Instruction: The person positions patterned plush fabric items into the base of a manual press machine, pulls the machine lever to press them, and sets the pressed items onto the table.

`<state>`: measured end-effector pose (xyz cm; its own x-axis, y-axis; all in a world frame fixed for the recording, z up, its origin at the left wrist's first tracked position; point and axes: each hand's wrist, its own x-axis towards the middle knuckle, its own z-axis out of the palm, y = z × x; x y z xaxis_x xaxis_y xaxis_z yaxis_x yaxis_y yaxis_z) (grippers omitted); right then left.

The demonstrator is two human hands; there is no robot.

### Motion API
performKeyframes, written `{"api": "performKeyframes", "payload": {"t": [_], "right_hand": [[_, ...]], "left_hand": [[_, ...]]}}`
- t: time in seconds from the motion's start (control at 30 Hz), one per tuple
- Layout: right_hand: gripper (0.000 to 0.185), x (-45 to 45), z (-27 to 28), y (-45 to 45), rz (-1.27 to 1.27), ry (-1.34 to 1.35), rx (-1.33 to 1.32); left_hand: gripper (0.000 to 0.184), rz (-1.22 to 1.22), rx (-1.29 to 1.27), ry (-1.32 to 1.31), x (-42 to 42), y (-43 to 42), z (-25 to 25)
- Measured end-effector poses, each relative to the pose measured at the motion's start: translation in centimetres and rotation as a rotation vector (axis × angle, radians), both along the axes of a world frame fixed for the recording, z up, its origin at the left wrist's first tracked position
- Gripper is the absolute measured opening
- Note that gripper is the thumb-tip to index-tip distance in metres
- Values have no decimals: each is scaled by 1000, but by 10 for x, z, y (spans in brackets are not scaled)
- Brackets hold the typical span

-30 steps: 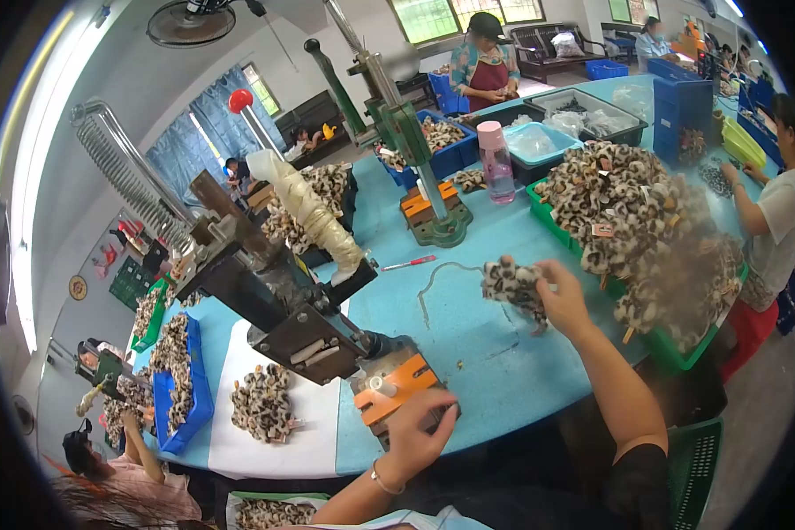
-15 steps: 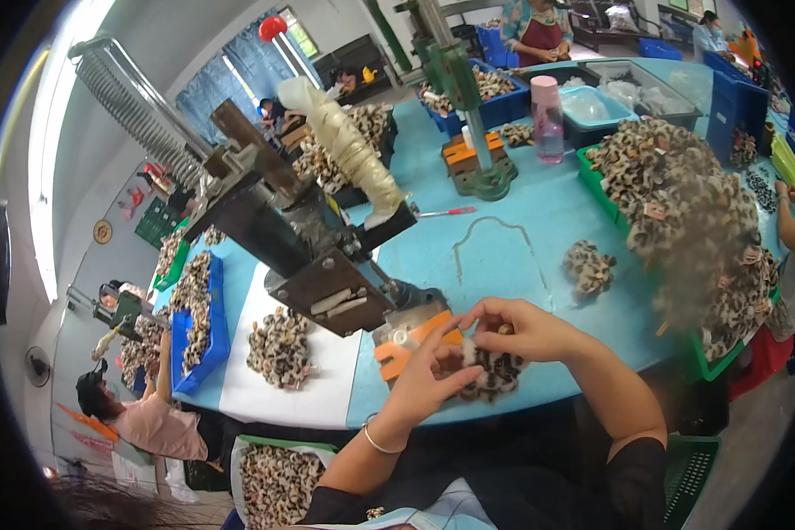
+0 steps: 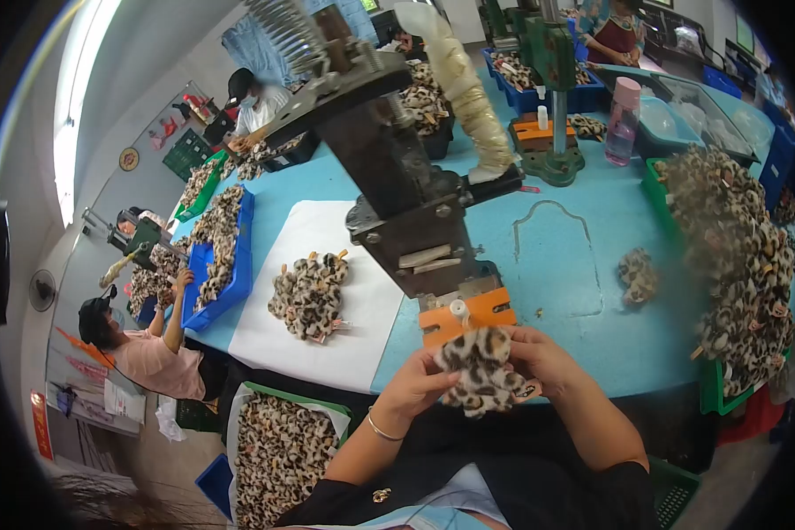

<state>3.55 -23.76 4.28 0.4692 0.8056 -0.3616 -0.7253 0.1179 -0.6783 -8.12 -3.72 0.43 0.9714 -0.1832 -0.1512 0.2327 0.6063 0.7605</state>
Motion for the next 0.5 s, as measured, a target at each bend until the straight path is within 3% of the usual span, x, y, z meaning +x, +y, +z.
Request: {"api": "performKeyframes", "payload": {"t": [0.1,0.23,0.33,0.47,0.5], "right_hand": [[17,2,0,4,166,-14,176],[17,4,-13,17,205,2,163],[16,10,-18,34,136,-63,-6],[13,24,-9,48,-46,-80,84],[13,25,-15,54,-115,-250,9]], "left_hand": [[49,-94,-108,-77,-1,12,-9],[47,-180,-140,-174,7,26,-15],[42,-134,-384,-60,14,29,0],[34,159,-39,63,34,34,14],[33,194,34,70,38,35,11]]}}
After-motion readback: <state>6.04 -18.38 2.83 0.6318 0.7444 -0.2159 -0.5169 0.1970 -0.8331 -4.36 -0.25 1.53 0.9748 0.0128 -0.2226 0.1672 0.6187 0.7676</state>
